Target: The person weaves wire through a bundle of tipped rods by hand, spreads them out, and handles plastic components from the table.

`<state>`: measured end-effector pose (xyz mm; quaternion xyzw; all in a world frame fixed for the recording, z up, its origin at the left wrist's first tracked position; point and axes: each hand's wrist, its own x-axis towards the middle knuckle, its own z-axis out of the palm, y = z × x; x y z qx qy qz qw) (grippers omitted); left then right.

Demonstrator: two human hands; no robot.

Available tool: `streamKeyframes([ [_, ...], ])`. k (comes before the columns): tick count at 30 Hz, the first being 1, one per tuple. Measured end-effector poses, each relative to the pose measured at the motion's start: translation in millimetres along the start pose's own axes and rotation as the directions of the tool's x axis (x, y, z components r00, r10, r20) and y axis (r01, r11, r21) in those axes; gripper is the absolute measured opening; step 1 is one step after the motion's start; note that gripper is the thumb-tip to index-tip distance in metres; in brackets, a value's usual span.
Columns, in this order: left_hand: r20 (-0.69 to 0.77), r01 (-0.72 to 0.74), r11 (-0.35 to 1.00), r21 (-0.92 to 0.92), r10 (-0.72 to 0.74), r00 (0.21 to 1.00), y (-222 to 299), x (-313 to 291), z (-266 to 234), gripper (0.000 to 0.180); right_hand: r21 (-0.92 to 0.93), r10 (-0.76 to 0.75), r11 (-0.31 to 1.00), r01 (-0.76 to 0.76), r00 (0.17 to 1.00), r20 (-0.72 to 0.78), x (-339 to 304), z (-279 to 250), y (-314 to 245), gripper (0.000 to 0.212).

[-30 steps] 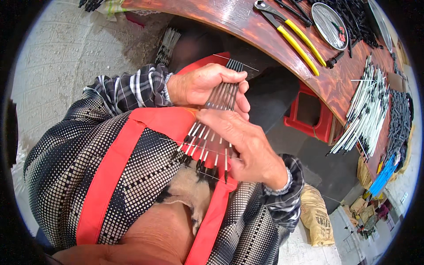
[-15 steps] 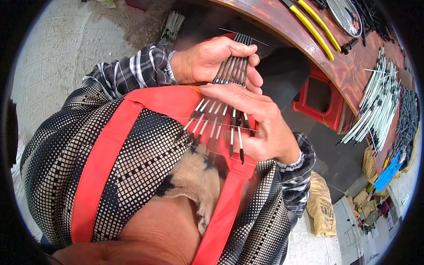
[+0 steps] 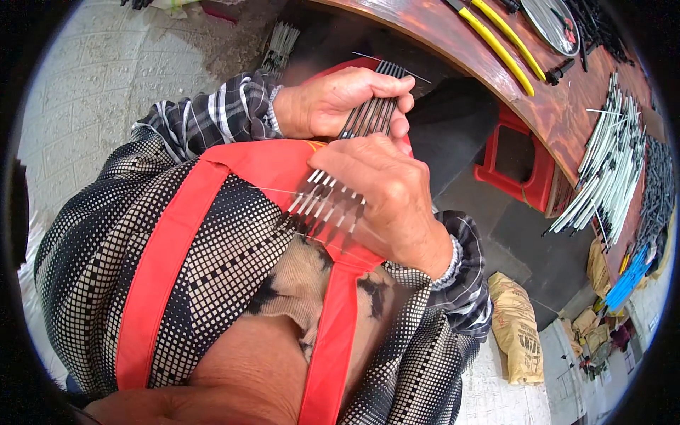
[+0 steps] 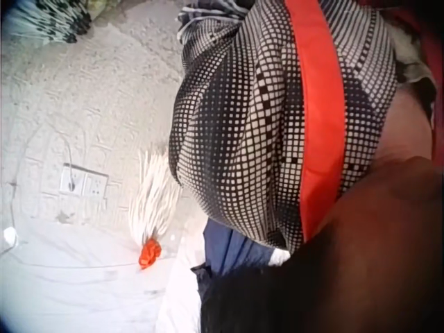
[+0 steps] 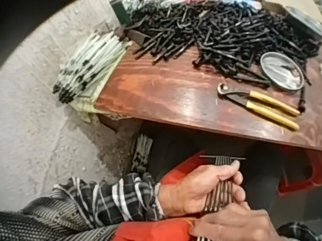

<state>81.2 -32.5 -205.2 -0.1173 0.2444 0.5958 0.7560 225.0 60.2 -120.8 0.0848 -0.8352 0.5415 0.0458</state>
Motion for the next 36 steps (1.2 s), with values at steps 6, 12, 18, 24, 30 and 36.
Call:
streamKeyframes([
  [6,-0.097,-0.042,0.95,0.309,0.076,0.992,1,-9,20,0.024,-0.063,-0.192,0.981,0.186,0.975,-0.113,0,10,10,0.036],
  [12,-0.18,-0.111,0.903,0.416,0.202,0.963,-2,-12,23,0.015,-0.107,-0.306,0.949,0.297,0.948,-0.086,3,11,21,0.043],
  [18,-0.161,0.101,0.225,0.969,0.266,0.951,0,-14,-1,0.025,-0.073,-0.326,0.943,0.323,0.945,-0.035,4,8,21,0.046],
  [24,-0.362,0.313,-0.496,0.81,-0.003,0.932,17,-11,11,0.043,-0.035,-0.364,0.931,0.362,0.928,-0.081,4,11,25,0.04],
  [30,-0.245,0.059,-0.836,0.545,-0.092,0.965,26,-8,46,0.048,-0.017,-0.35,0.937,0.35,0.932,-0.095,9,1,23,0.029],
  [36,0.231,-0.243,-0.517,0.821,-0.089,0.969,57,15,5,0.057,-0.187,-0.443,0.889,0.418,0.889,-0.119,28,-38,34,0.018],
])
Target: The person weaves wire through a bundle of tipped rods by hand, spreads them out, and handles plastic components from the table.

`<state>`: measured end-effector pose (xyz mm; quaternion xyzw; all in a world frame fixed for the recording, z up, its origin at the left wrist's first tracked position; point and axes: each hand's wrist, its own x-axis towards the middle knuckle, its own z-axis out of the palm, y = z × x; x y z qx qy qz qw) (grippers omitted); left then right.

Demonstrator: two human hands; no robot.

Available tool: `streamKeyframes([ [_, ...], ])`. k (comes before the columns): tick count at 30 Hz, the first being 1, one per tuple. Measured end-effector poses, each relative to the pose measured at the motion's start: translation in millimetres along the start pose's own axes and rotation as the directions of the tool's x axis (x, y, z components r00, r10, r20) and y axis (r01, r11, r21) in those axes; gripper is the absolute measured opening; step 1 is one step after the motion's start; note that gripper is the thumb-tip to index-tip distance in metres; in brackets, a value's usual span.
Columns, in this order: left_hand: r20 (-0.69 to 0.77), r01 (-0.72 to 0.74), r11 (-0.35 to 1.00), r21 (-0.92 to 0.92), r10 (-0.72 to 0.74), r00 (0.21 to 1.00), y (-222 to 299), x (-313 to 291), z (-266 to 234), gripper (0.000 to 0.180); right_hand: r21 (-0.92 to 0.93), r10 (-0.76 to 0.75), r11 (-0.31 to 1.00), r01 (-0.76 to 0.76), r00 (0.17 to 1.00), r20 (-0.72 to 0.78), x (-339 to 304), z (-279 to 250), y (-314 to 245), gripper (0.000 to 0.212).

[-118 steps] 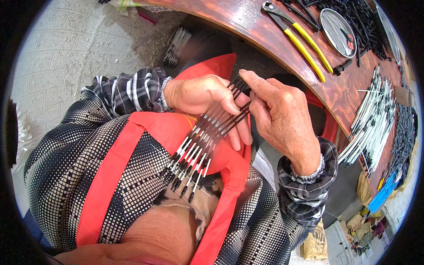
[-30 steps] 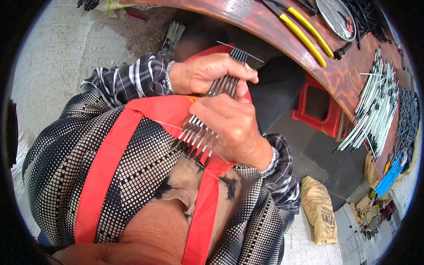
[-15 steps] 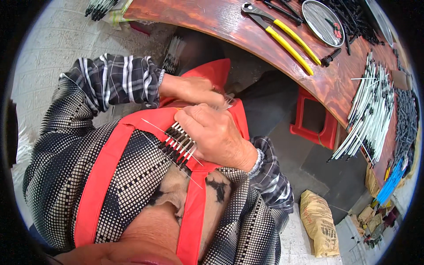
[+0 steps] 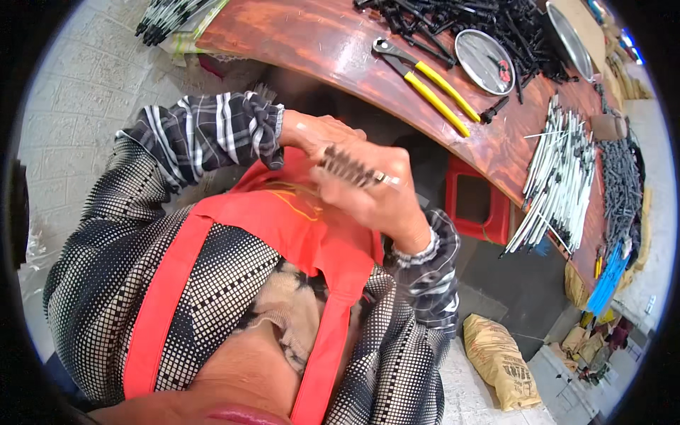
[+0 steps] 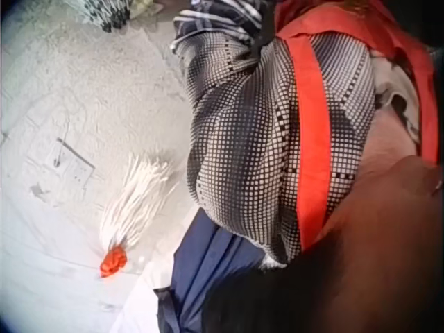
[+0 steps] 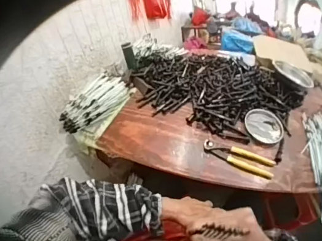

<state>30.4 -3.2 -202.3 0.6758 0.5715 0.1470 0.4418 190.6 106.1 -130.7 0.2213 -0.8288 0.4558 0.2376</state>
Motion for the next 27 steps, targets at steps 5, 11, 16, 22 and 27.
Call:
streamKeyframes([
  [5,-0.046,-0.148,0.844,-0.516,0.145,0.988,-36,5,8,0.06,0.444,0.618,0.689,-0.572,0.785,0.052,22,-15,-8,0.018],
  [11,-0.339,-0.252,0.475,-0.843,-0.104,0.935,15,6,5,0.049,0.464,0.664,0.671,-0.578,0.747,-0.03,33,-26,5,0.017],
  [16,-0.48,-0.023,0.722,-0.692,-0.436,0.761,20,-10,-15,0.036,0.517,0.695,0.623,-0.587,0.719,-0.022,43,-32,20,0.017],
  [22,-0.806,-0.657,0.465,-0.593,-0.349,0.479,57,-51,-64,0.049,0.558,0.664,0.608,-0.565,0.747,0.033,51,-31,37,0.016],
  [27,-0.694,-0.681,0.16,-0.715,-0.04,0.719,63,-35,-120,0.075,0.54,0.61,0.665,-0.515,0.793,0.006,54,-23,45,0.027],
])
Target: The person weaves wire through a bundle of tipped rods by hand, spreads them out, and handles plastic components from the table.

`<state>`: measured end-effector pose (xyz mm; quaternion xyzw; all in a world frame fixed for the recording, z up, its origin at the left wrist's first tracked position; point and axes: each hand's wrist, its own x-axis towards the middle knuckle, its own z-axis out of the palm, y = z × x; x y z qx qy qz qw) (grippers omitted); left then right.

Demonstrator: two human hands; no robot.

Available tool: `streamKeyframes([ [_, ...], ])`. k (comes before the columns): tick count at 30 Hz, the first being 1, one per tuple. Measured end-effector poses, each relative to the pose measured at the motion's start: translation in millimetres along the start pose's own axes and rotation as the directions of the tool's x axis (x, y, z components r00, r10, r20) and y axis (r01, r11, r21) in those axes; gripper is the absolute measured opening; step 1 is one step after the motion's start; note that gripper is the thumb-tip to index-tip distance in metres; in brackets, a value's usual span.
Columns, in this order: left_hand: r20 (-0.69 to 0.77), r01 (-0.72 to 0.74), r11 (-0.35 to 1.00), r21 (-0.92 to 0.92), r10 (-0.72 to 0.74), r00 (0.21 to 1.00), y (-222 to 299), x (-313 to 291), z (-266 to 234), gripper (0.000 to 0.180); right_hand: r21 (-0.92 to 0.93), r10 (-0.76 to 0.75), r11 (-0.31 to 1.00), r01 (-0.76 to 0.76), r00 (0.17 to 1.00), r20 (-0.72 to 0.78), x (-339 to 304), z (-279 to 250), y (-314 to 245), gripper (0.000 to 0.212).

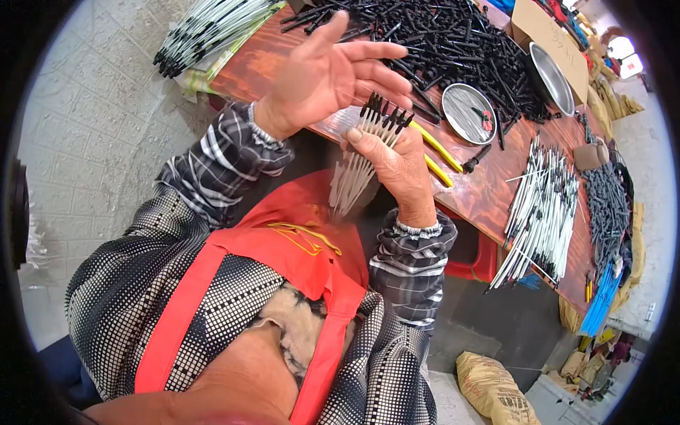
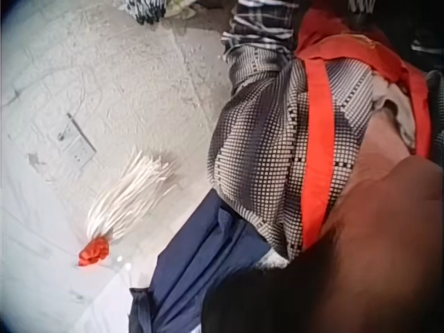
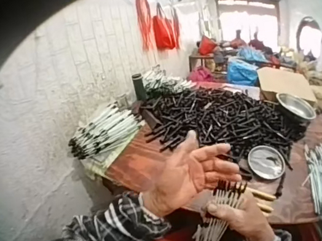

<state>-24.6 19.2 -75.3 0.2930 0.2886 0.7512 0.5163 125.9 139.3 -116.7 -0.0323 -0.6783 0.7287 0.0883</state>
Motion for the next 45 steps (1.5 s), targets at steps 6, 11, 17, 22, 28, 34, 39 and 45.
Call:
streamKeyframes([
  [6,0.062,0.063,0.997,0.051,-0.066,0.996,-10,19,9,0.085,0.025,-0.036,0.999,0.036,0.999,-0.011,5,2,4,0.029],
  [11,0.044,0.002,0.986,0.166,-0.009,0.999,-14,20,10,0.082,0.076,-0.026,0.997,0.027,1.0,-0.012,7,3,3,0.03],
  [17,-0.075,0.09,0.986,0.141,-0.08,0.994,-2,16,36,0.076,0.079,0.014,0.997,-0.013,1.0,-0.009,1,6,-13,0.032],
  [22,-0.12,0.126,0.97,0.206,-0.102,0.988,-7,19,38,0.078,0.124,-0.016,0.992,0.021,0.999,-0.041,0,9,-12,0.033],
  [28,-0.119,0.053,0.99,0.128,-0.037,0.992,0,13,30,0.074,0.152,0.064,0.987,-0.061,0.998,-0.015,-4,11,-19,0.029],
  [34,-0.205,-0.028,0.964,0.263,0.084,0.975,-9,-20,5,0.056,0.098,0.108,0.99,-0.102,0.993,-0.057,0,12,-20,0.024],
  [39,-0.363,0.059,0.917,0.395,0.097,0.927,-9,-47,19,0.029,0.205,0.169,0.965,-0.161,0.985,-0.024,4,15,-19,0.023],
  [45,-0.431,0.049,0.877,0.478,0.186,0.883,-8,-41,24,0.029,0.188,0.12,0.977,-0.1,0.988,-0.101,9,22,-23,0.022],
])
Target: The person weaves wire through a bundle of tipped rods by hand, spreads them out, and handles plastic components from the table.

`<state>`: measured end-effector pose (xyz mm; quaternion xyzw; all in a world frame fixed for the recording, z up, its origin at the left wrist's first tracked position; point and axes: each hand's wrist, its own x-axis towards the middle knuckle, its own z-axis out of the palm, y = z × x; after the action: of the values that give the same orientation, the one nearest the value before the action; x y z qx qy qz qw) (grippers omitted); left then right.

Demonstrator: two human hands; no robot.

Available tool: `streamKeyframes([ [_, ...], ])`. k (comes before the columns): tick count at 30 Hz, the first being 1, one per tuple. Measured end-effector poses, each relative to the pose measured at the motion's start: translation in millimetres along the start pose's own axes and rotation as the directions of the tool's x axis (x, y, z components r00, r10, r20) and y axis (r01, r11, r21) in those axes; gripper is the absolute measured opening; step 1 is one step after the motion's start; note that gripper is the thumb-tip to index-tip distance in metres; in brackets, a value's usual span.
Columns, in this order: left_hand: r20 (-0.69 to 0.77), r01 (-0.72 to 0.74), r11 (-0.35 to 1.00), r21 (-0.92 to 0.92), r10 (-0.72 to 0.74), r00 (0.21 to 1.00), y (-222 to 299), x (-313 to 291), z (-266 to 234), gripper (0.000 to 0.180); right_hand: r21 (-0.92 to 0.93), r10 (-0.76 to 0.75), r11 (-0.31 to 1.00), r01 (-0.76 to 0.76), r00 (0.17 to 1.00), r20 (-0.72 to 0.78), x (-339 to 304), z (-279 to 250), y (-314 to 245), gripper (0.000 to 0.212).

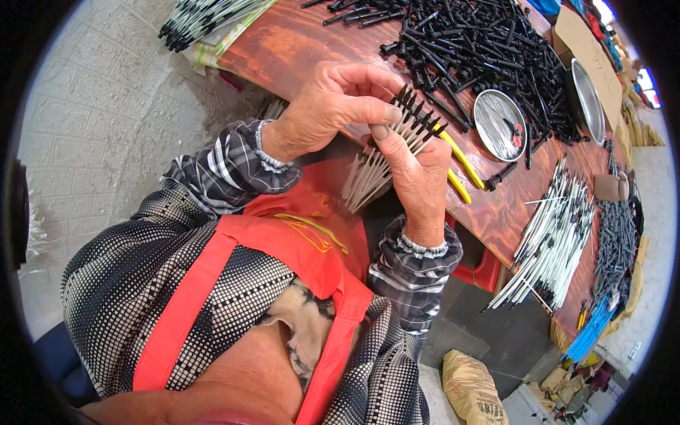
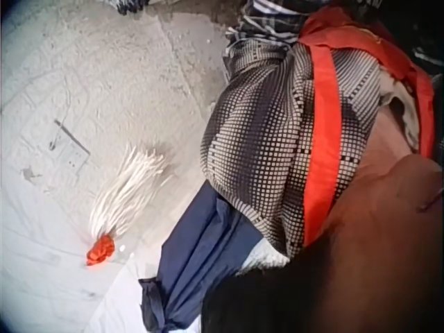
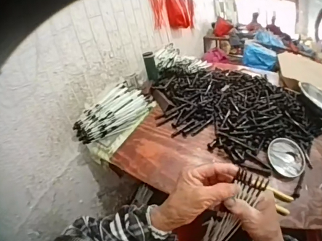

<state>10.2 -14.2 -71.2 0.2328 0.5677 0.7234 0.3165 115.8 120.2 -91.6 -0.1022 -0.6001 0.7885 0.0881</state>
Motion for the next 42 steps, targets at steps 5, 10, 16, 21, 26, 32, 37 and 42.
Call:
streamKeyframes([
  [5,0.001,0.01,0.999,0.035,-0.01,1.0,6,2,0,0.027,0.034,-0.013,0.999,0.013,1.0,-0.009,0,2,0,0.023],
  [10,-0.011,0.058,0.997,0.049,-0.057,0.998,9,9,4,0.025,0.077,-0.037,0.996,0.038,0.999,-0.008,6,-4,7,0.024],
  [16,-0.034,0.063,0.996,0.069,-0.06,0.998,13,8,3,0.021,0.024,0.01,1.0,-0.008,0.998,-0.065,1,2,4,0.021],
  [21,0.068,0.093,0.994,0.053,-0.097,0.993,16,8,-9,0.037,0.068,-0.004,0.998,0.011,0.994,-0.108,0,8,0,0.019],
  [26,-0.154,0.264,0.96,0.094,-0.249,0.956,15,20,-61,0.036,0.012,0.053,0.999,-0.052,0.998,-0.042,-1,9,-4,0.018],
  [32,-0.022,-0.089,0.697,0.711,0.149,0.989,-11,91,-70,0.024,0.076,0.095,0.993,-0.089,0.992,-0.081,2,10,1,0.017],
  [37,-0.115,-0.003,0.713,0.702,0.118,0.986,-1,114,-86,0.024,0.102,0.115,0.989,-0.104,0.988,-0.108,-5,23,-5,0.017],
  [42,-0.298,0.055,0.694,0.717,0.235,0.925,-8,110,-139,0.022,0.01,0.052,0.999,-0.051,0.984,-0.168,-9,24,-5,0.028],
])
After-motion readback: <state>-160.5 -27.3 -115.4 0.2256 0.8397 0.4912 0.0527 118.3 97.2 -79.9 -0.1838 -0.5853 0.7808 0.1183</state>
